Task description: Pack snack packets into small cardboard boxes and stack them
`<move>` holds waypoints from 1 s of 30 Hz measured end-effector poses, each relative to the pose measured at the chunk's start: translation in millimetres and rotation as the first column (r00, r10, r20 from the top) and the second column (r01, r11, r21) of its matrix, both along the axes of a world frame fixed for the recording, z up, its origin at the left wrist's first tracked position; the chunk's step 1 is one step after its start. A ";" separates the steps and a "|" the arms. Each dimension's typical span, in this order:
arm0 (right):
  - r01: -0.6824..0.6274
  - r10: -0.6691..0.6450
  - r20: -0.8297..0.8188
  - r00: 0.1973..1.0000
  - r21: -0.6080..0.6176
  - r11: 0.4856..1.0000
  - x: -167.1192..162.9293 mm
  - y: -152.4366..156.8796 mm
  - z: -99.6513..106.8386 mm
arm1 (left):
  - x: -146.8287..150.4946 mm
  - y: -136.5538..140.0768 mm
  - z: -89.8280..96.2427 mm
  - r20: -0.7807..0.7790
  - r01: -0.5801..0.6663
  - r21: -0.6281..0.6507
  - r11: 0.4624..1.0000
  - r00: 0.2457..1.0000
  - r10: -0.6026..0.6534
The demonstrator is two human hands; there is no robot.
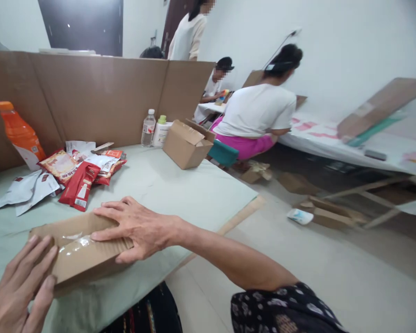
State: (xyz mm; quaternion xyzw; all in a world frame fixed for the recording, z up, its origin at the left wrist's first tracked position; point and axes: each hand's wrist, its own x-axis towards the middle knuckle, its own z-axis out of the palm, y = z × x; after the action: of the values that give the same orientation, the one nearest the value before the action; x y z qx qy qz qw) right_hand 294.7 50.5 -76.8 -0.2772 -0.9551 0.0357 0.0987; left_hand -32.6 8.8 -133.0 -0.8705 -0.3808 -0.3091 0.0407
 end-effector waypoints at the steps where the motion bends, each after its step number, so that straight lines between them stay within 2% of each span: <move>1: 0.014 -0.015 -0.009 1.000 -0.011 1.000 6.8 -5.7 0.9 | 5.4 0.5 0.8 -0.030 0.020 0.008 1.000 0.999 -0.020; 4: 0.116 -0.119 -0.043 0.992 -0.054 0.992 39.4 -23.8 0.7 | 28.2 0.0 3.2 -0.093 0.022 0.034 0.999 0.995 -0.019; 6: 0.236 -0.242 -0.073 0.967 -0.086 0.968 73.7 -37.4 -4.1 | 43.4 -1.0 2.9 -0.099 -0.009 0.053 0.999 0.995 0.015; 9: 0.475 -0.487 -0.120 0.865 -0.115 0.872 145.3 -58.0 -20.1 | 57.4 0.2 -6.1 -0.102 -0.002 0.059 0.998 0.995 0.008; 12: 0.706 -0.716 -0.181 0.675 -0.126 0.697 231.0 -72.9 -40.8 | 61.7 4.8 -28.6 -0.126 0.056 0.023 0.998 0.991 -0.053; 14: 0.837 -0.836 -0.255 0.486 -0.140 0.529 284.5 -76.8 -52.4 | 62.9 7.8 -49.3 -0.146 0.076 0.001 0.997 0.987 -0.075; 16: 0.915 -0.890 -0.322 0.323 -0.134 0.380 326.9 -75.1 -59.8 | 64.3 9.9 -71.1 -0.172 0.083 0.006 0.997 0.982 -0.081; 18: 0.949 -0.900 -0.371 0.228 -0.121 0.290 354.7 -67.8 -63.0 | 65.7 11.6 -90.3 -0.200 0.101 0.051 0.994 0.976 -0.089; 21: 0.964 -0.887 -0.427 0.173 -0.110 0.241 372.3 -48.2 -63.8 | 66.6 14.1 -108.0 -0.222 0.131 0.121 0.984 0.970 -0.101; 27: 0.954 -0.838 -0.506 0.204 -0.090 0.287 372.3 -8.7 -66.6 | 65.9 16.9 -109.8 -0.220 0.152 0.168 0.974 0.969 -0.113; 30: 0.959 -0.829 -0.526 0.191 -0.082 0.272 370.6 -2.5 -66.4 | 66.5 16.4 -109.0 -0.222 0.149 0.166 0.975 0.969 -0.110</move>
State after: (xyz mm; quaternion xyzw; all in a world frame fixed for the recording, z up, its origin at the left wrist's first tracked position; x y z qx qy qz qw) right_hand 665.3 48.0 -143.2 -0.7506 -0.5435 -0.0915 0.3645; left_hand 33.9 25.2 -242.0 -0.9142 -0.2866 -0.2502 0.1395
